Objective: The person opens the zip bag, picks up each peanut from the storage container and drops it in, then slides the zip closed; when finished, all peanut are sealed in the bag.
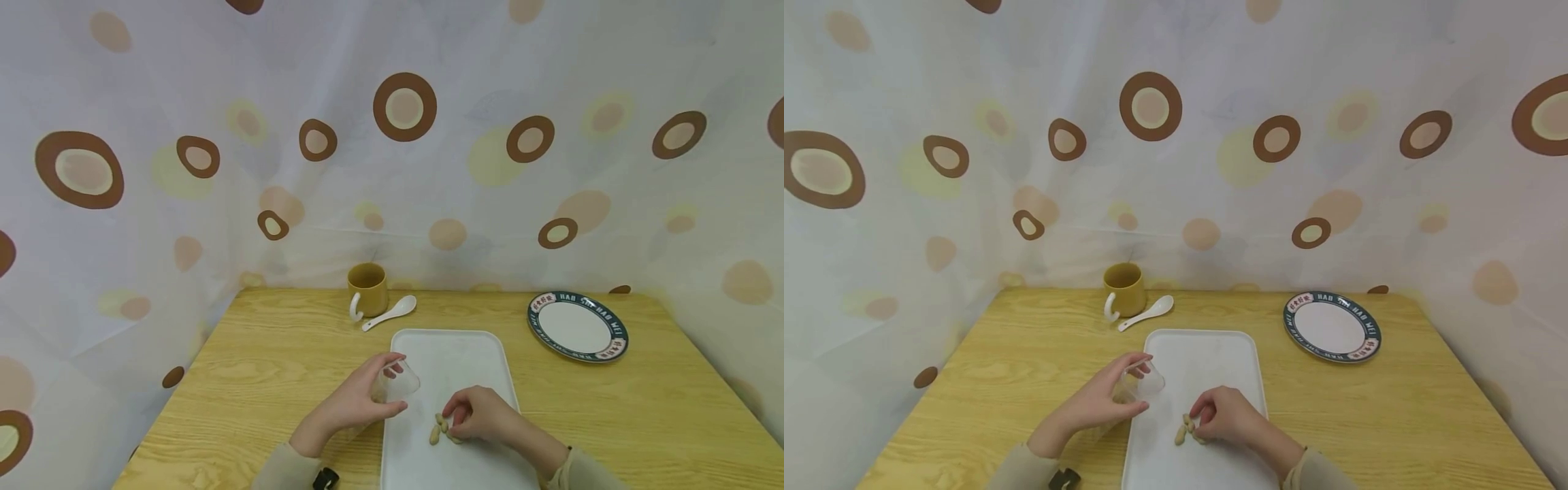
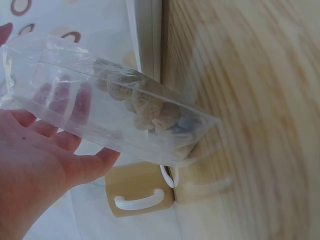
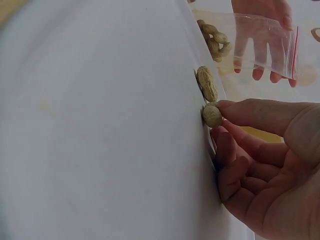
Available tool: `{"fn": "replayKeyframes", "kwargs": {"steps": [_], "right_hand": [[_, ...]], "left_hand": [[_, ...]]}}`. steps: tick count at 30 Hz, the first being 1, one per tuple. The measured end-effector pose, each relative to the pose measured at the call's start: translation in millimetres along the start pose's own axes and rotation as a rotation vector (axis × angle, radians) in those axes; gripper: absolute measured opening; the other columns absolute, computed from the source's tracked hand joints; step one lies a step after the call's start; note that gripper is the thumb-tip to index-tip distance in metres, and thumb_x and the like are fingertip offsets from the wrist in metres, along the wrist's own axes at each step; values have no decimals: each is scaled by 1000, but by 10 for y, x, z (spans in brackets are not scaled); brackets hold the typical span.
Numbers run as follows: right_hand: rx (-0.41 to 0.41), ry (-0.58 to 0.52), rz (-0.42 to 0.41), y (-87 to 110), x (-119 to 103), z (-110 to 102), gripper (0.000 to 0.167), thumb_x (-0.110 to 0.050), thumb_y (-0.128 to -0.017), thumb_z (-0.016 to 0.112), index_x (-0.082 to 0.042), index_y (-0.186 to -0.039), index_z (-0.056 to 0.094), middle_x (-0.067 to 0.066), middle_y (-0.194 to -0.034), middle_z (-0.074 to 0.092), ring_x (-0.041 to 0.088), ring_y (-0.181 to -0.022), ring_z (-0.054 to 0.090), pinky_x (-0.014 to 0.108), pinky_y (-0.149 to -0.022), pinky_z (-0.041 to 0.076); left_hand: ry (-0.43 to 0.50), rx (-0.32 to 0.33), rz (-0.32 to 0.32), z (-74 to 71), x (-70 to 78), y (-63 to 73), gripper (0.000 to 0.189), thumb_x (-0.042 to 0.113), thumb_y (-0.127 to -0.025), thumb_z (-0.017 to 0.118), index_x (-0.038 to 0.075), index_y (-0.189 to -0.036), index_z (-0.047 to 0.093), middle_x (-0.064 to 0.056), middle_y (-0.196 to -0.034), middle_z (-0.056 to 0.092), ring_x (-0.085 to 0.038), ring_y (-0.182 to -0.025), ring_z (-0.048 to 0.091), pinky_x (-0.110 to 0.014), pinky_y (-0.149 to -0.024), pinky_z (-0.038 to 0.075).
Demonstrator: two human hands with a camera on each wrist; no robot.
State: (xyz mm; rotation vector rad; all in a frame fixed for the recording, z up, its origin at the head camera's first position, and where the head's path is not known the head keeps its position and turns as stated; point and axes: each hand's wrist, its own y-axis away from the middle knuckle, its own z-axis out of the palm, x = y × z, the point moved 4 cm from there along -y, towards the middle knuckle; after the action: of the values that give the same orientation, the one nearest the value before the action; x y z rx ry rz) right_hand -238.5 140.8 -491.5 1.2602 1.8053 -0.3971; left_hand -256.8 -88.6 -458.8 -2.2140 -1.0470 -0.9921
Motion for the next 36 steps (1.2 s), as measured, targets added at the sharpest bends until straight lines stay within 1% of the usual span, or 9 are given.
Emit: {"fn": "replayKeyframes", "kwargs": {"steps": [5,12,15,19,22,26,31,33,36], "right_hand": [[4,5,5,9,-5,13,18,-4,-75,80,-6,-91,71,-2,-70,61,12,-64,54,21,-57,42],[6,6,-8,16,-15,16,17,-3,-74,78,-6,-88,71,-3,-68,61,11,-62,53,21,-56,42],[10,11,-21,20,-27,-7,16,-3,-73,77,-6,-87,71,-3,-68,60,10,-62,53,21,-55,42],[20,10,-19,18,-71,-82,16,-1,-72,74,-6,-87,71,-2,-69,61,12,-64,54,22,-56,44],[37,12,-7,-1,-140,-169,14,-3,-75,74,-6,-89,71,-2,-71,61,14,-66,55,23,-57,45],[72,10,-21,-40,-267,-293,16,-9,-79,77,-4,-93,72,-2,-74,63,14,-69,56,23,-61,48],[93,-18,-68,-74,-415,-396,21,-11,-81,78,-1,-98,71,-1,-76,65,13,-71,59,23,-65,50],[97,-24,-94,-92,-471,-423,21,-11,-81,78,-1,-97,71,-1,-76,66,12,-70,60,23,-65,51],[110,-42,-126,-127,-570,-457,19,-11,-80,78,-3,-97,71,0,-77,67,12,-70,61,25,-65,51]], "left_hand": [[-3,0,-2,12,-10,-10,69,34,-87,74,11,-144,42,-6,-128,58,-23,-117,56,-41,-100,46],[7,5,5,3,9,-4,69,32,-86,74,10,-144,43,-9,-127,58,-25,-117,56,-41,-99,46],[11,3,-1,4,8,-4,69,32,-86,74,10,-144,43,-8,-127,58,-25,-117,56,-41,-99,46],[3,-3,-11,7,11,-6,69,34,-87,74,11,-144,43,-6,-128,57,-25,-118,56,-41,-99,46],[1,-6,-14,7,18,-9,68,33,-87,74,12,-144,43,-6,-128,57,-25,-117,55,-41,-99,46],[6,0,-5,13,17,-17,68,30,-86,74,11,-143,44,-9,-127,58,-26,-117,56,-41,-99,46],[12,-6,-13,48,4,-4,68,30,-87,74,11,-144,43,-7,-127,58,-24,-117,55,-40,-99,45],[11,-7,-22,55,3,-1,67,30,-87,74,12,-144,43,-4,-128,58,-23,-117,55,-39,-100,46],[4,-2,-15,48,12,-11,66,28,-87,74,12,-144,43,-4,-128,58,-22,-117,55,-40,-100,46]]}}
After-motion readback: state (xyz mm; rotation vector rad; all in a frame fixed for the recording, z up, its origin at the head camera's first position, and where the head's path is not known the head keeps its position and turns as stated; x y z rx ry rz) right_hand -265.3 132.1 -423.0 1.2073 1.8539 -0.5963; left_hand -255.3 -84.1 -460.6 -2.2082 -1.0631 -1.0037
